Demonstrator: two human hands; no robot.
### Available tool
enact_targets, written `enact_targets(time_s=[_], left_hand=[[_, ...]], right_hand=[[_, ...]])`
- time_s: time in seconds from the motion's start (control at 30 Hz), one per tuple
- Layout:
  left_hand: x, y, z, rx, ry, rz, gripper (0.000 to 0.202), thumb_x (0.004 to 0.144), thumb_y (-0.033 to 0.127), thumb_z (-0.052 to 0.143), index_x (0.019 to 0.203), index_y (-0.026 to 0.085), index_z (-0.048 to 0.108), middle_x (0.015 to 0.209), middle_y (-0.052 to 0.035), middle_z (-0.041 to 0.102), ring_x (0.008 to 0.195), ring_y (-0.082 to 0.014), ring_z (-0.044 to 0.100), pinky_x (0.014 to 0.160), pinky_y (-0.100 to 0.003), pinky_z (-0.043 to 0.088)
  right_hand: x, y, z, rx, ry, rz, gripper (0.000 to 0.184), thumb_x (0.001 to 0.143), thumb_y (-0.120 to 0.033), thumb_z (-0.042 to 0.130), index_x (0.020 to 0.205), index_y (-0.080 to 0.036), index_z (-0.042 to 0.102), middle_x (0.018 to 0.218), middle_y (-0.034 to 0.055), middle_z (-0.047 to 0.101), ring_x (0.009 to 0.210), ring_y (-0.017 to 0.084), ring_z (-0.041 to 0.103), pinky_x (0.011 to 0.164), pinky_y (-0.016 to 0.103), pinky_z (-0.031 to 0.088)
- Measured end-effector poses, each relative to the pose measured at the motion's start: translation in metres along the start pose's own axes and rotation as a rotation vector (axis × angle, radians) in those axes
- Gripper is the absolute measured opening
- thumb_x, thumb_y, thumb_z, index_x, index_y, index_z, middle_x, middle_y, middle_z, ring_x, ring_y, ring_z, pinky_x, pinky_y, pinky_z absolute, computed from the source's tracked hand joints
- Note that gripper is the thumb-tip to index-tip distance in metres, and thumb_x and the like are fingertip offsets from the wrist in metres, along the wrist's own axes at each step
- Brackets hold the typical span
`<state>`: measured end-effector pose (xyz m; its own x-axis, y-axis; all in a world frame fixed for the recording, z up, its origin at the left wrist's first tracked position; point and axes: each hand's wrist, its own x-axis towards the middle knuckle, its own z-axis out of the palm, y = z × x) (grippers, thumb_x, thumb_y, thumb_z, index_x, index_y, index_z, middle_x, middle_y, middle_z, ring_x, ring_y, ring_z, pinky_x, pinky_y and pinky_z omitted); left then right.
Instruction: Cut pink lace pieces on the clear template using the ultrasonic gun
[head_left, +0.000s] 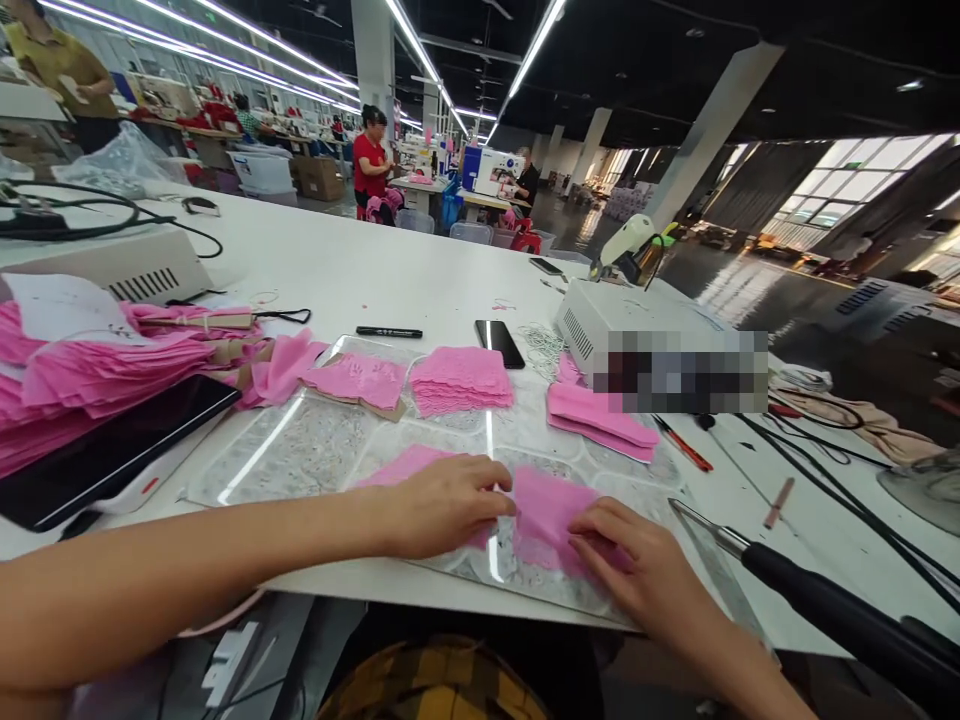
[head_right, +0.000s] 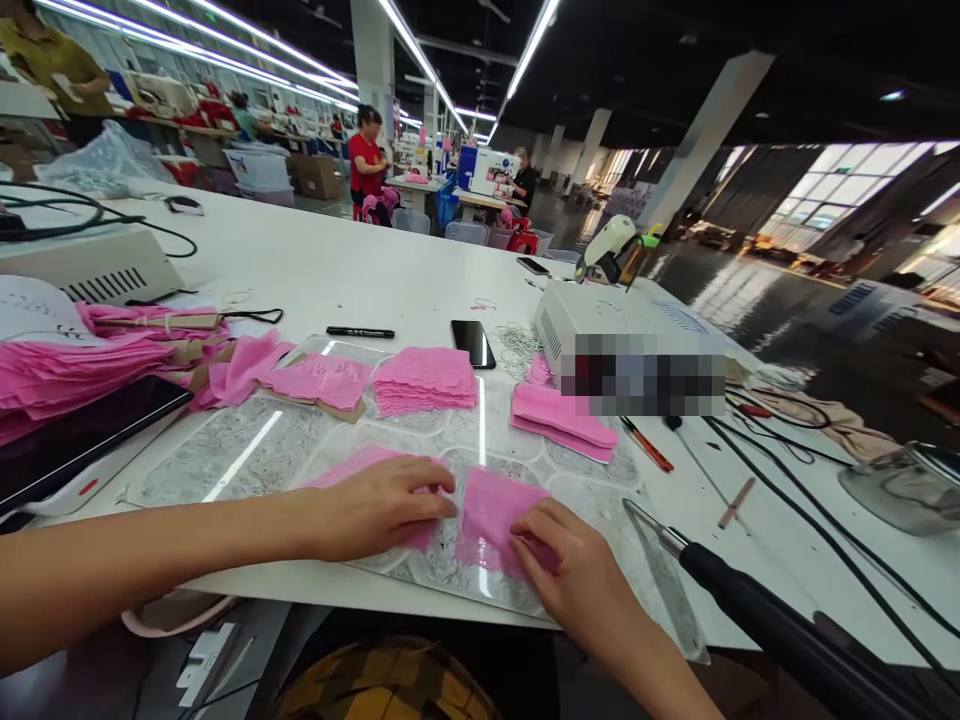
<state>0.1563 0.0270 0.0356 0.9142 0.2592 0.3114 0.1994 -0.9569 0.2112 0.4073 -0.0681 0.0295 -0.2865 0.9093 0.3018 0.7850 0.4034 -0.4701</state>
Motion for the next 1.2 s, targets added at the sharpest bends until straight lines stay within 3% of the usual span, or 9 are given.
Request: enact_targets(time_s=[0.13,0.3,0.5,0.63,0.83,1.0,1.2], left_hand=[[0.034,-0.005,0.019,0.047,-0.063,0.116,0.021,0.085,0.005,0.056,0.1,0.016,0.065,0.109,-0.0105,0.062,0.09,-0.0205,0.06,0.081,-0.032,0.047],[0.043,-0.009,0.024,0.004,-0.059,0.127,0.013,0.089,0.011,0.054,0.086,0.014,0.065,0.1,-0.0096,0.063,0.085,-0.0183,0.059,0.079,-0.029,0.047],[0.034,-0.007,0.008,-0.151,-0.068,0.181,0.02,0.091,0.015,0.047,0.096,0.016,0.066,0.103,-0.0106,0.064,0.093,-0.0203,0.06,0.088,-0.034,0.047],[0.039,-0.008,-0.002,-0.232,-0.114,0.249,0.031,0.087,0.011,0.043,0.11,0.016,0.063,0.114,-0.0122,0.064,0.107,-0.0235,0.059,0.101,-0.041,0.043],[0.067,-0.008,0.014,-0.134,-0.295,0.315,0.041,0.098,0.024,0.042,0.138,0.017,0.047,0.147,-0.0078,0.042,0.139,-0.0263,0.034,0.117,-0.045,0.025],[0.079,-0.005,0.028,-0.085,-0.413,0.34,0.048,0.1,0.04,0.04,0.145,0.023,0.038,0.152,-0.0054,0.033,0.144,-0.025,0.024,0.12,-0.045,0.014],[0.081,-0.005,0.026,-0.053,-0.468,0.343,0.048,0.101,0.041,0.038,0.145,0.021,0.038,0.153,-0.0055,0.031,0.144,-0.0254,0.022,0.12,-0.045,0.01]], right_hand=[[-0.013,0.004,-0.009,0.041,0.077,0.068,0.017,0.092,-0.025,0.05,0.08,-0.023,0.061,0.075,0.0023,0.061,0.063,0.014,0.058,0.057,0.025,0.049],[-0.043,0.02,-0.017,0.033,0.142,0.117,0.011,0.09,-0.023,0.054,0.089,-0.025,0.064,0.082,0.003,0.065,0.069,0.015,0.063,0.058,0.024,0.052],[-0.069,0.027,-0.013,-0.078,0.352,0.028,0.014,0.089,-0.019,0.056,0.098,-0.025,0.066,0.089,0.0044,0.066,0.08,0.016,0.066,0.064,0.022,0.056],[-0.077,0.031,-0.009,-0.171,0.404,0.032,0.019,0.09,-0.016,0.055,0.102,-0.024,0.067,0.092,0.0057,0.065,0.084,0.016,0.065,0.066,0.024,0.056],[-0.084,0.036,-0.005,-0.249,0.443,0.036,0.023,0.088,-0.014,0.055,0.104,-0.024,0.067,0.099,0.0078,0.063,0.094,0.02,0.063,0.075,0.031,0.056],[-0.089,0.038,-0.001,-0.281,0.482,0.019,0.027,0.089,-0.013,0.055,0.113,-0.02,0.065,0.109,0.0108,0.062,0.103,0.021,0.06,0.082,0.034,0.056],[-0.092,0.039,0.007,-0.339,0.47,-0.034,0.029,0.087,-0.012,0.057,0.114,-0.018,0.065,0.116,0.0125,0.061,0.107,0.024,0.057,0.083,0.039,0.054]])
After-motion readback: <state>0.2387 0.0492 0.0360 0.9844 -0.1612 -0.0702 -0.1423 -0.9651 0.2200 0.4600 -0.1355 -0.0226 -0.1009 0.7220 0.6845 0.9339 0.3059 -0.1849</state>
